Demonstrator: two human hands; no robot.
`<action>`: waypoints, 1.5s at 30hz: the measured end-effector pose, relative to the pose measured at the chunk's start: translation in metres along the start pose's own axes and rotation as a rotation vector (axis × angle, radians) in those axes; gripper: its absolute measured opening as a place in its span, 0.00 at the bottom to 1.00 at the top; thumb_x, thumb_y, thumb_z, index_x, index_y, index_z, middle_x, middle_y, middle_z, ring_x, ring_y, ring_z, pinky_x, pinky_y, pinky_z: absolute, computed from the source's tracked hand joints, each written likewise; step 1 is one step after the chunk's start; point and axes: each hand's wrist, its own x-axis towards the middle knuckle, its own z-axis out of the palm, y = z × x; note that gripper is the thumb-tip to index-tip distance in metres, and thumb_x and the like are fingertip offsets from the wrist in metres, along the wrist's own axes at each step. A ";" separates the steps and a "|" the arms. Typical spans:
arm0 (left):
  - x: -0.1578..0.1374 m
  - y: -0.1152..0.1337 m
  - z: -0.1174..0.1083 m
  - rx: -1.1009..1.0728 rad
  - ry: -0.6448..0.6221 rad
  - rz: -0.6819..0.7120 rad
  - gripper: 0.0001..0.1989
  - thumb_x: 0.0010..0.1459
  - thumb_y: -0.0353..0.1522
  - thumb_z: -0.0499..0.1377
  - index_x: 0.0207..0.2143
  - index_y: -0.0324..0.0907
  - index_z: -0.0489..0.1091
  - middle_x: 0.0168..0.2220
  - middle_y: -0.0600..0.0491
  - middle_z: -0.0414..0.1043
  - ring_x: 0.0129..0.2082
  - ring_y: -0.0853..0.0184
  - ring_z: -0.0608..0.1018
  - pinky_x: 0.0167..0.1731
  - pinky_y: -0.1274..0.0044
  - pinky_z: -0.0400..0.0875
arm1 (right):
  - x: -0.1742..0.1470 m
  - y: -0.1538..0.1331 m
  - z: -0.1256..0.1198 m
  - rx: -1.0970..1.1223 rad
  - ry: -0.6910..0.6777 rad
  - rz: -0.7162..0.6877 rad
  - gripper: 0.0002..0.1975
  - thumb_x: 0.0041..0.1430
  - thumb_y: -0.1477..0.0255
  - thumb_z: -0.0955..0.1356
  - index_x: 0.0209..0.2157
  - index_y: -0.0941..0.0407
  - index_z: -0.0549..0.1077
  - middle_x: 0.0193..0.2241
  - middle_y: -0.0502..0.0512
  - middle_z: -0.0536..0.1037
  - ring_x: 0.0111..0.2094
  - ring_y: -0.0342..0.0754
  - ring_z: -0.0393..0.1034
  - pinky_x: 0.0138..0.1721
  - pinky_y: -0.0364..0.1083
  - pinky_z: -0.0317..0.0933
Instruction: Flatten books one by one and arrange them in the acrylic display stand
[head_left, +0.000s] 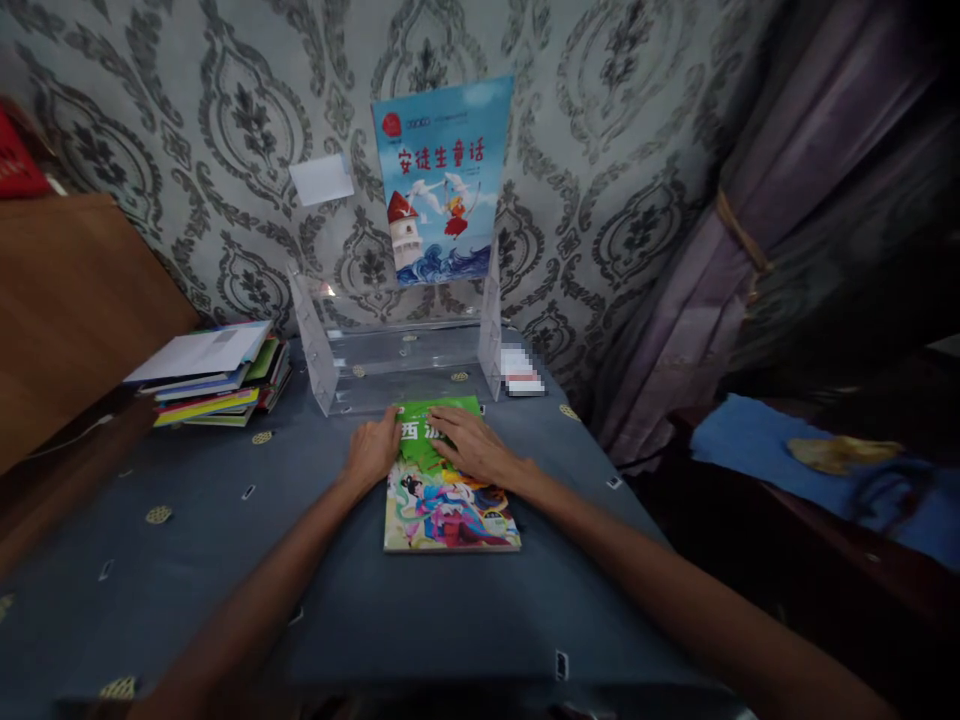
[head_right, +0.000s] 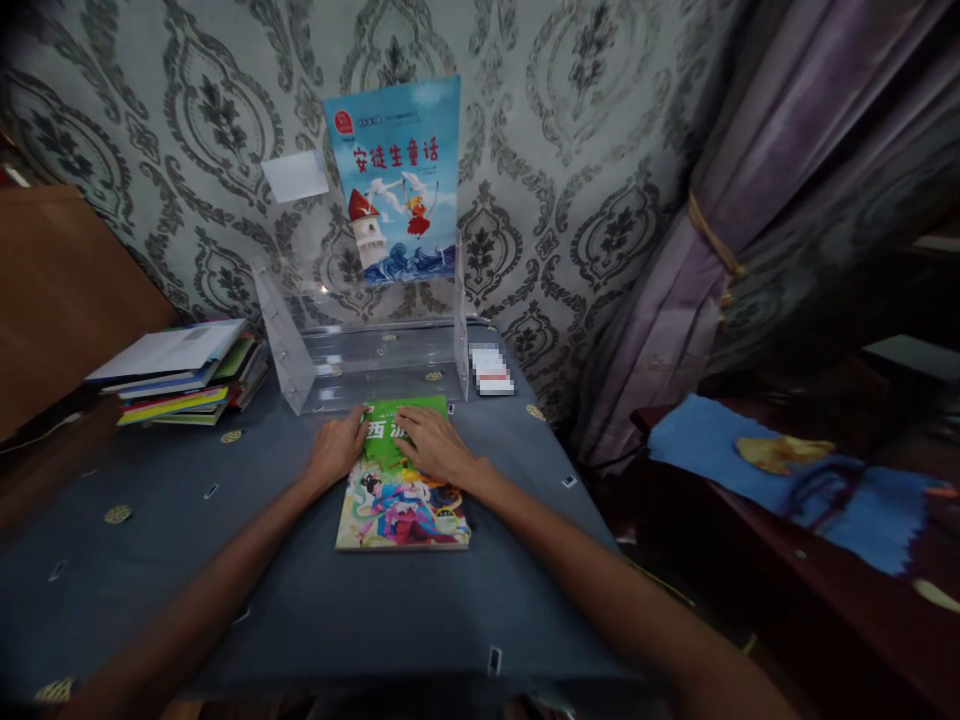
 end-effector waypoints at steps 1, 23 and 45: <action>0.000 0.000 0.000 0.005 -0.005 -0.006 0.21 0.72 0.37 0.43 0.63 0.46 0.62 0.41 0.43 0.80 0.43 0.55 0.82 0.43 0.69 0.72 | -0.001 0.005 0.002 0.006 0.002 0.023 0.20 0.68 0.69 0.65 0.58 0.59 0.73 0.60 0.66 0.72 0.62 0.57 0.66 0.63 0.58 0.60; 0.006 -0.013 0.024 -0.188 0.236 0.234 0.17 0.69 0.31 0.48 0.55 0.43 0.71 0.57 0.45 0.71 0.58 0.59 0.72 0.61 0.65 0.66 | -0.020 0.046 -0.012 0.039 0.026 0.368 0.19 0.66 0.69 0.64 0.55 0.58 0.76 0.58 0.63 0.75 0.58 0.56 0.71 0.59 0.55 0.65; 0.007 -0.021 0.030 -0.192 0.055 0.350 0.28 0.68 0.43 0.53 0.67 0.43 0.59 0.71 0.43 0.54 0.72 0.58 0.55 0.67 0.61 0.56 | -0.085 0.004 -0.017 0.028 -0.115 0.219 0.38 0.65 0.49 0.65 0.69 0.55 0.57 0.69 0.67 0.57 0.69 0.61 0.54 0.67 0.65 0.50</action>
